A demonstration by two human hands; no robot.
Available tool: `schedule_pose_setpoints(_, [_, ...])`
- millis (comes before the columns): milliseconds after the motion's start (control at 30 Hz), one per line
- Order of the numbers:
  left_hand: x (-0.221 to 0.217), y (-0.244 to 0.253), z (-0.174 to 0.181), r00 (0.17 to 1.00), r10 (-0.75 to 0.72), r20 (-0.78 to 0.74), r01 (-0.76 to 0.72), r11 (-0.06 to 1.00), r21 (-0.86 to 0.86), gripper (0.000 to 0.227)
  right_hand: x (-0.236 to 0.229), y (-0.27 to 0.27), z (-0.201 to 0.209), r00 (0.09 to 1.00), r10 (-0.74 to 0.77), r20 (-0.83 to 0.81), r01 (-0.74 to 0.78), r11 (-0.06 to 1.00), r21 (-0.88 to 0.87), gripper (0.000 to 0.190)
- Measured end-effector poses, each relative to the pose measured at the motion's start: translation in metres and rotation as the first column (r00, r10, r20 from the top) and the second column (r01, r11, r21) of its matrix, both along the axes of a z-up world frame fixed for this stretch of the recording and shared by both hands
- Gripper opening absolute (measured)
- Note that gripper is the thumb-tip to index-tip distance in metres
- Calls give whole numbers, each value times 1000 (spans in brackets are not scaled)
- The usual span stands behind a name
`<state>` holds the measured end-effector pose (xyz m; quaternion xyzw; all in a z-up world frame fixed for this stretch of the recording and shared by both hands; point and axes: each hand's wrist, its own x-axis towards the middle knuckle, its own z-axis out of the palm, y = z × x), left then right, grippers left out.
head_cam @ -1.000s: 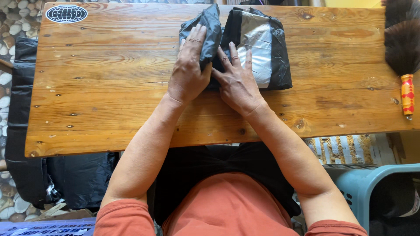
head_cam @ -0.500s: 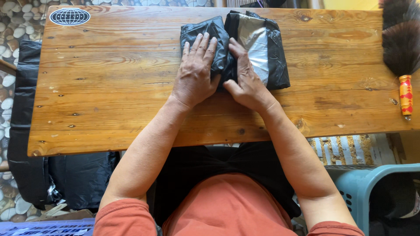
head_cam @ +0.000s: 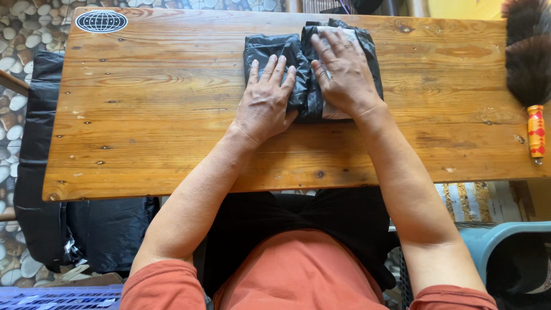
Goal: The person picks up several black shipping bags from a basket, spreads one out on a wooden table, brushes it with a handheld duster, and then folds the bag into a compact rectangle.
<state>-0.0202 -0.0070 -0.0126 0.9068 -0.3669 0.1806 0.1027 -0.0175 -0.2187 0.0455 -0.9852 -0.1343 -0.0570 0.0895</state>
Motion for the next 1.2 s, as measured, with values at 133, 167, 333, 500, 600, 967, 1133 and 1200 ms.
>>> schedule_pose_setpoints(133, [-4, 2, 10, 997, -8, -78, 7, 1000, -3, 98, 11, 0, -31, 999, 29, 39, -26, 998, -57, 55])
schedule_pose_setpoints(167, [-6, 1, 13, 997, -13, -75, 11, 1000, -27, 92, 12, -1, -40, 994, 35, 102, -25, 995, -101, 53])
schedule_pose_setpoints(333, [-11, -4, 21, 993, 2, -115, -4, 1000, -17, 102, 13, -3, -46, 990, 30, 134, -8, 987, -162, 54])
schedule_pose_setpoints(500, [-5, -15, 12, 993, 110, -48, -102, 986, 133, 92, 6, -12, -5, 989, -102, 107, 100, 995, 30, 67])
schedule_pose_setpoints(600, [-1, -16, 4, 998, 69, -8, -67, 988, 142, 91, 2, 1, 16, 932, -276, -235, 272, 961, -49, 75])
schedule_pose_setpoints(967, [2, -12, 38, 941, 51, -336, -16, 994, 106, 105, 11, -13, -45, 979, -200, -31, 194, 972, -131, 68])
schedule_pose_setpoints(1133, [29, -6, 15, 961, -7, -276, -12, 998, -66, 55, 4, -10, -30, 980, -198, -31, 195, 978, -76, 71])
schedule_pose_setpoints(1200, [41, -4, 10, 945, -32, -325, 16, 999, -52, 51, -7, -4, -11, 974, -220, -55, 220, 975, 0, 83])
